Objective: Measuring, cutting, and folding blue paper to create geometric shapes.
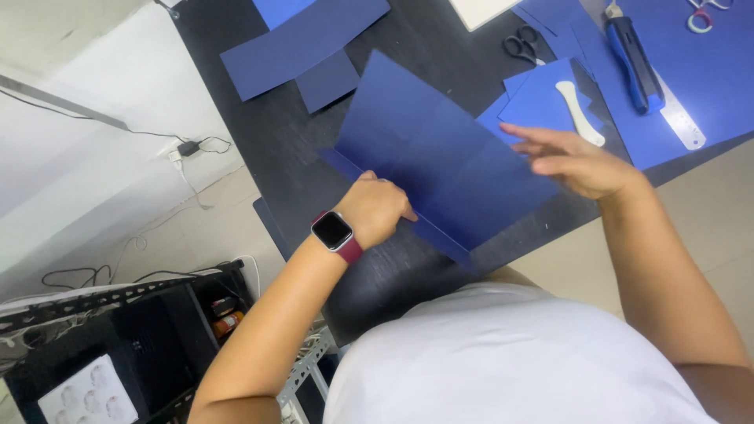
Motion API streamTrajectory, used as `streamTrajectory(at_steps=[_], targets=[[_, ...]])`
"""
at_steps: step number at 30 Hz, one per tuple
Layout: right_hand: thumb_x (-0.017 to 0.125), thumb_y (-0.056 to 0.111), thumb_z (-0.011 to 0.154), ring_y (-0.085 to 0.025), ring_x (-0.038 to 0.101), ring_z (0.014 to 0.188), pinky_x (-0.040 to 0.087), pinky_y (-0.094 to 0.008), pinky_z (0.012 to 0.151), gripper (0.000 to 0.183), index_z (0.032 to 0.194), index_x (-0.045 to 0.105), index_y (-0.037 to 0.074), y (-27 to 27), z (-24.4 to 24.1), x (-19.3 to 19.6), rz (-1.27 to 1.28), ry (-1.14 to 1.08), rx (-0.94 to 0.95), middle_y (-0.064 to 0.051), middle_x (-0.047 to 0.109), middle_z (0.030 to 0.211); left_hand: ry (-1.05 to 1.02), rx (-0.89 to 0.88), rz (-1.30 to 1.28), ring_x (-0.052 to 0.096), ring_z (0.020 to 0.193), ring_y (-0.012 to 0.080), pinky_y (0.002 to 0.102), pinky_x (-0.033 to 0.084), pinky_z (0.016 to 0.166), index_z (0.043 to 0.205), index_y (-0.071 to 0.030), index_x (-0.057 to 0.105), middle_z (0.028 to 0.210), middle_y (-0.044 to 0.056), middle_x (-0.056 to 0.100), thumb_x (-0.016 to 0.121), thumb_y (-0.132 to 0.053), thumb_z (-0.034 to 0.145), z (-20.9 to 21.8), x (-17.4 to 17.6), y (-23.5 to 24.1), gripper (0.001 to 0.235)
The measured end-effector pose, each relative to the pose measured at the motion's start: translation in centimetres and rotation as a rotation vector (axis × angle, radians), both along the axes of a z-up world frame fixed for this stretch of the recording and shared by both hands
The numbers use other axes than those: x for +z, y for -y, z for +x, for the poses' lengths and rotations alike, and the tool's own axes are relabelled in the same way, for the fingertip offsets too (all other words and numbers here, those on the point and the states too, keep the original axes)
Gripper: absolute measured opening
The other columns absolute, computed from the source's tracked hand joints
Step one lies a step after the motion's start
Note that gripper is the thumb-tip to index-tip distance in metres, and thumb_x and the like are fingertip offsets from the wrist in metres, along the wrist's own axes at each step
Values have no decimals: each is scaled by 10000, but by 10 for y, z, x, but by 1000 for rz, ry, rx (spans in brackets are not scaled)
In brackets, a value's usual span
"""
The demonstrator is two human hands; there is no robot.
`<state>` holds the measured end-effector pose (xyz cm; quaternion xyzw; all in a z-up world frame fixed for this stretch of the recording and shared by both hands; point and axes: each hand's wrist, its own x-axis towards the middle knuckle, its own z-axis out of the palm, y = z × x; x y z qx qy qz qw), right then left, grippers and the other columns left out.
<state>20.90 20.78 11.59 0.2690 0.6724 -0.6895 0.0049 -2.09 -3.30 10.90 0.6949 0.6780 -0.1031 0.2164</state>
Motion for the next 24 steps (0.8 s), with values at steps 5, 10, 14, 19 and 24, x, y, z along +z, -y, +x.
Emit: streamTrajectory(at_steps=[5, 10, 14, 19, 24], targets=[[731, 68, 812, -384, 618, 1139, 515, -545, 875, 609, 1406, 596, 42, -2, -26, -37, -20, 54, -13, -230, 664, 1266, -40, -27, 89, 694, 904, 239, 462, 377, 988, 970, -331, 804, 897, -28, 770, 717, -59, 808, -5, -11, 7, 328], [683, -41, 902, -390, 715, 899, 598, -564, 652, 375, 1275, 653, -12, -8, -29, -62, -110, 128, -106, -232, 715, 1085, -139, -136, 390, 504, 1363, 154, 449, 231, 1189, 1157, -454, 709, 1320, -100, 684, 591, -273, 962, -50, -40, 50, 291], [678, -27, 914, -435, 684, 1013, 572, -606, 744, 421, 1331, 641, 20, 3, -31, -62, -97, 200, -152, -246, 697, 1161, 72, 52, 257, 331, 1492, 270, 488, 253, 1239, 1390, -356, 595, 1576, -42, 438, 571, -87, 966, -65, -70, 83, 503], [709, 4, 889, -459, 573, 1230, 499, -617, 959, 567, 1426, 546, -73, 21, -30, -45, 203, 229, -98, -324, 638, 1284, 69, 248, 204, 331, 1506, 233, 584, 227, 1231, 1336, -432, 625, 1572, -129, 448, 486, -214, 972, -46, -94, 67, 447], [676, 155, 921, -467, 698, 1066, 598, -555, 860, 574, 1469, 546, 48, 14, -25, -101, 905, 453, 144, -290, 730, 1100, 34, 265, 188, 46, 1568, 415, 653, 34, 1237, 1633, -284, 231, 1707, 164, 102, 489, -634, 992, 7, -79, -6, 774]])
